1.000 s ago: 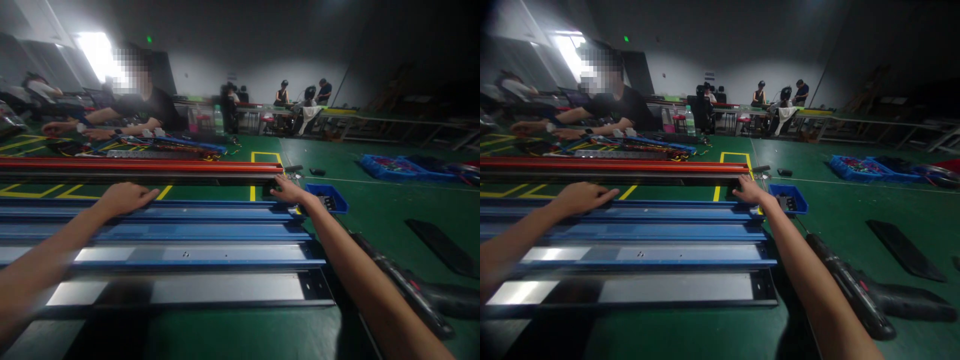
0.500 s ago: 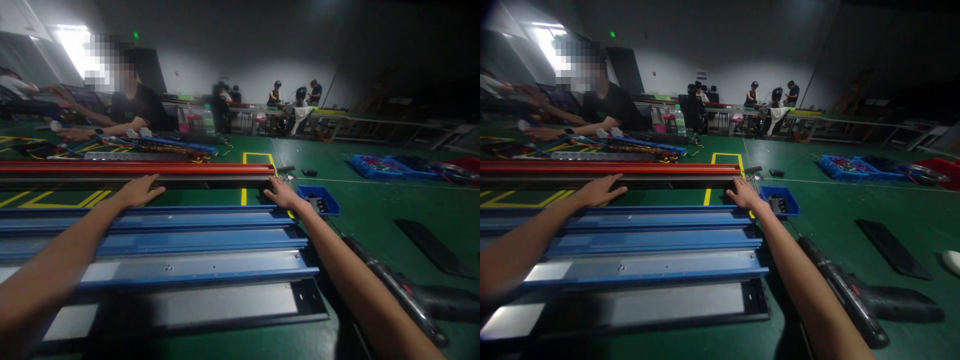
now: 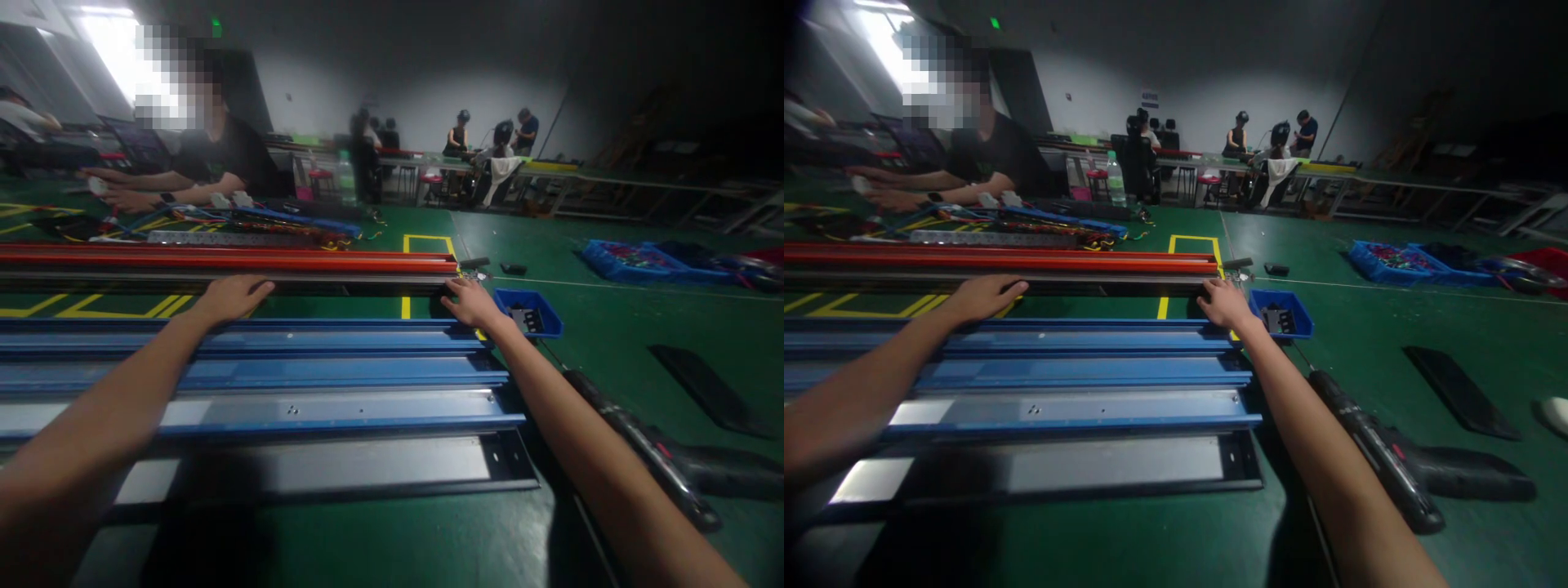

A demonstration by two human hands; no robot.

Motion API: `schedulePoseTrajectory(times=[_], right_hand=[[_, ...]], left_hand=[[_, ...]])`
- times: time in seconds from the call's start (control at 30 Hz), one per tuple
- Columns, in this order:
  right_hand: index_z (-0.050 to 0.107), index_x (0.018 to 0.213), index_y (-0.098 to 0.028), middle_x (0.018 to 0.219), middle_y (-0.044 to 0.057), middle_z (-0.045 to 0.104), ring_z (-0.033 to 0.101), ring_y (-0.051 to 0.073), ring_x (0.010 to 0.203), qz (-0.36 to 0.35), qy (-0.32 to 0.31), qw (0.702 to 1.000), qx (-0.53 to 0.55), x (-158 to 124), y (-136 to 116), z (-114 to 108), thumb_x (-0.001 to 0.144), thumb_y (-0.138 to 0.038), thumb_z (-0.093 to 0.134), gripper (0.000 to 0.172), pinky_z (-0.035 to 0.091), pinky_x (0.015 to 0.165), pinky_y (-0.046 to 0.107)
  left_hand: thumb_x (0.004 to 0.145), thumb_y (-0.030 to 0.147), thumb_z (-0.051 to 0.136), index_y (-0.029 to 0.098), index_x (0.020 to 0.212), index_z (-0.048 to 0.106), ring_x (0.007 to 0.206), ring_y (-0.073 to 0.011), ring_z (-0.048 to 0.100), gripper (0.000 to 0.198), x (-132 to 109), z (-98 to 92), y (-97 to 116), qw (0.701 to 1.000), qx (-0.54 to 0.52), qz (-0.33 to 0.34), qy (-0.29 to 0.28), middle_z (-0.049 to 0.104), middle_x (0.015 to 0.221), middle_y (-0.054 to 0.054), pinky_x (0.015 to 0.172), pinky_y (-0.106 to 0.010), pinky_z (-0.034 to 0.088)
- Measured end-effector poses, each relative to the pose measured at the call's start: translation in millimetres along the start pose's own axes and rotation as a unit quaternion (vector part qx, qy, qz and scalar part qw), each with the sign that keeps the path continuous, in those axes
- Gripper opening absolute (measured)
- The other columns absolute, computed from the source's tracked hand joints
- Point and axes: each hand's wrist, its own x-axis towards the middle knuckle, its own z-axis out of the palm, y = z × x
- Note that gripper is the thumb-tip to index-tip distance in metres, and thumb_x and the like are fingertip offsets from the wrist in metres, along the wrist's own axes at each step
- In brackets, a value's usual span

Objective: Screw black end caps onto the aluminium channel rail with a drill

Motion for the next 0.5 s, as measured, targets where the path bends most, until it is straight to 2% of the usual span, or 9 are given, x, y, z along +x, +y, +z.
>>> schedulePoseTrajectory(times=[0.17, 0.3, 0.5], right_hand=[[0.069, 0.141, -0.012, 0.145, 0.019, 0.067, 0.06, 0.034, 0.135, 0.014, 0.009, 1.0, -0.005, -4, -6, -8, 0.105, -0.033, 0.052, 0.045, 0.044, 0.115, 0.04], [0.076, 0.131, -0.015, 0.129, 0.017, 0.077, 0.068, 0.033, 0.123, 0.03, 0.009, 0.999, -0.007, -6, -10, -12, 0.103, -0.029, 0.053, 0.039, 0.048, 0.107, 0.035], [0.078, 0.132, -0.015, 0.122, 0.018, 0.079, 0.072, 0.035, 0.115, 0.049, 0.012, 0.998, -0.026, -10, -13, -17, 0.103, -0.027, 0.05, 0.042, 0.052, 0.099, 0.037]], left_hand=[[0.1, 0.065, 0.017, 0.012, 0.146, 0.063, 0.139, -0.0437, 0.056, 0.084, -6, -7.0, 6, 1.0, 0.007, -0.009, -0.002, 0.063, 0.148, -0.022, 0.111, -0.055, 0.043], [0.1, 0.063, 0.017, 0.012, 0.144, 0.065, 0.136, -0.0421, 0.06, 0.083, -9, -10.9, 7, 1.0, 0.006, -0.008, -0.012, 0.066, 0.145, -0.021, 0.111, -0.051, 0.044], [0.1, 0.067, 0.015, 0.009, 0.143, 0.068, 0.132, -0.042, 0.063, 0.089, -11, -14.5, 3, 1.0, -0.01, -0.004, -0.018, 0.07, 0.139, -0.022, 0.109, -0.044, 0.046]])
